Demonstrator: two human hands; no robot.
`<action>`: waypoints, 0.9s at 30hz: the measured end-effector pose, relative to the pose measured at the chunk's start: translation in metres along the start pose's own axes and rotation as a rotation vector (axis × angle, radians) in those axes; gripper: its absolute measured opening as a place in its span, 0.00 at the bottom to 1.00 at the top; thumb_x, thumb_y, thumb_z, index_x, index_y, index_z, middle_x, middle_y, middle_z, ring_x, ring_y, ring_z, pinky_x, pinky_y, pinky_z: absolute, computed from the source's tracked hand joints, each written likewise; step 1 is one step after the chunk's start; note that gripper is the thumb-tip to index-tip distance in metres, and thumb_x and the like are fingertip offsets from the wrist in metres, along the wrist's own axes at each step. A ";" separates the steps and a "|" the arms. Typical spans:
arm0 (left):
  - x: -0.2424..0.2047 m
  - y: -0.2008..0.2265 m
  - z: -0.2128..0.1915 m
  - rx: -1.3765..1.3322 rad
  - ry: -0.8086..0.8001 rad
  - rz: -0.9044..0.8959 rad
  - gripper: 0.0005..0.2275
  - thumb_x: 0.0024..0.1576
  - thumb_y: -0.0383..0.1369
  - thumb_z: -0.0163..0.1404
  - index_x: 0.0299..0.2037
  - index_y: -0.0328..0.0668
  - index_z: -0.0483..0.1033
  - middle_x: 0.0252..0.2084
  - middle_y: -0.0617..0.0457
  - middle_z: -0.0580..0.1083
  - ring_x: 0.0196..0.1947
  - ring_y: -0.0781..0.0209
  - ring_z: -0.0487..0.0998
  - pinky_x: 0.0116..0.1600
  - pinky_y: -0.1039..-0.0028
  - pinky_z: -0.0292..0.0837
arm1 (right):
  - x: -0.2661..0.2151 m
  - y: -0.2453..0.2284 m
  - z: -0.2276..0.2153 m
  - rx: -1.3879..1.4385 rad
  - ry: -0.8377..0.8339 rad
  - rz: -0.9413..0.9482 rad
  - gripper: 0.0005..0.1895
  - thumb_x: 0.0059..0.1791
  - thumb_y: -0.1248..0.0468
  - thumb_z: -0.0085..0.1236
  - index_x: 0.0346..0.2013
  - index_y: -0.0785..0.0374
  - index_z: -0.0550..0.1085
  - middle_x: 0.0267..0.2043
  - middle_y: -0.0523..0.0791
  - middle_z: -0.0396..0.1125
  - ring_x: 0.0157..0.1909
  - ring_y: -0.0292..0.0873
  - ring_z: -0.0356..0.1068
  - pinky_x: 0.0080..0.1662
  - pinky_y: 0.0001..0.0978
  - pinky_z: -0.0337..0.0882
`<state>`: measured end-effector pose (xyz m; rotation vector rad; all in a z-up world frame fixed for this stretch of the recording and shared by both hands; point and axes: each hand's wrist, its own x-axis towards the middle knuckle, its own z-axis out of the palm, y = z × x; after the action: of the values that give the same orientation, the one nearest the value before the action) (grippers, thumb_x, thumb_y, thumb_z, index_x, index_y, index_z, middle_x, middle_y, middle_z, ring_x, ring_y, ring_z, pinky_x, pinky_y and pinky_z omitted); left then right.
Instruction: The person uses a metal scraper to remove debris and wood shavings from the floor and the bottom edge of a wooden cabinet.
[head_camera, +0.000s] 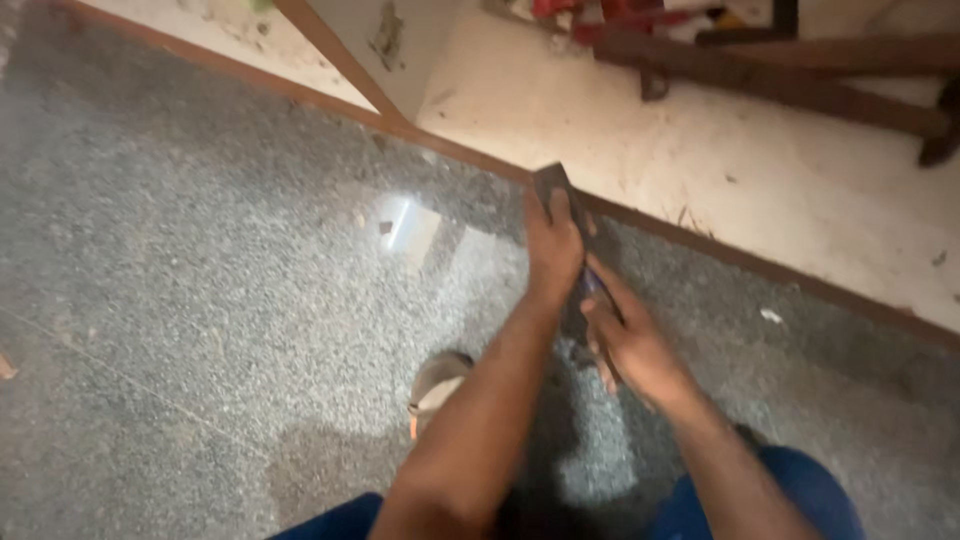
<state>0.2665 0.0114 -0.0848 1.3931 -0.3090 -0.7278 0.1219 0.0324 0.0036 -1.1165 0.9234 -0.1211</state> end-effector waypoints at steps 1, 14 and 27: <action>-0.002 0.001 0.000 0.031 0.015 0.029 0.10 0.67 0.29 0.37 0.53 0.28 0.63 0.27 0.48 0.70 0.23 0.61 0.71 0.29 0.69 0.69 | -0.002 -0.005 0.000 -0.043 0.006 0.027 0.32 0.54 0.59 0.43 0.75 0.51 0.53 0.19 0.43 0.60 0.10 0.36 0.56 0.14 0.32 0.61; -0.003 -0.016 -0.010 0.081 0.190 0.085 0.09 0.67 0.28 0.40 0.52 0.30 0.65 0.34 0.50 0.72 0.30 0.63 0.74 0.34 0.72 0.71 | -0.011 -0.032 0.019 -0.073 0.052 0.195 0.33 0.54 0.58 0.47 0.76 0.44 0.55 0.18 0.42 0.57 0.10 0.37 0.52 0.13 0.34 0.57; 0.009 0.017 -0.027 -0.029 0.149 -0.115 0.08 0.68 0.30 0.38 0.45 0.31 0.65 0.26 0.49 0.71 0.21 0.63 0.71 0.27 0.72 0.68 | 0.003 -0.047 0.039 -0.161 0.036 0.256 0.31 0.57 0.56 0.46 0.74 0.45 0.53 0.19 0.44 0.60 0.12 0.36 0.57 0.15 0.33 0.61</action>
<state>0.2947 0.0270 -0.0753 1.4372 -0.1020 -0.7154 0.1672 0.0359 0.0447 -1.1369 1.1153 0.1453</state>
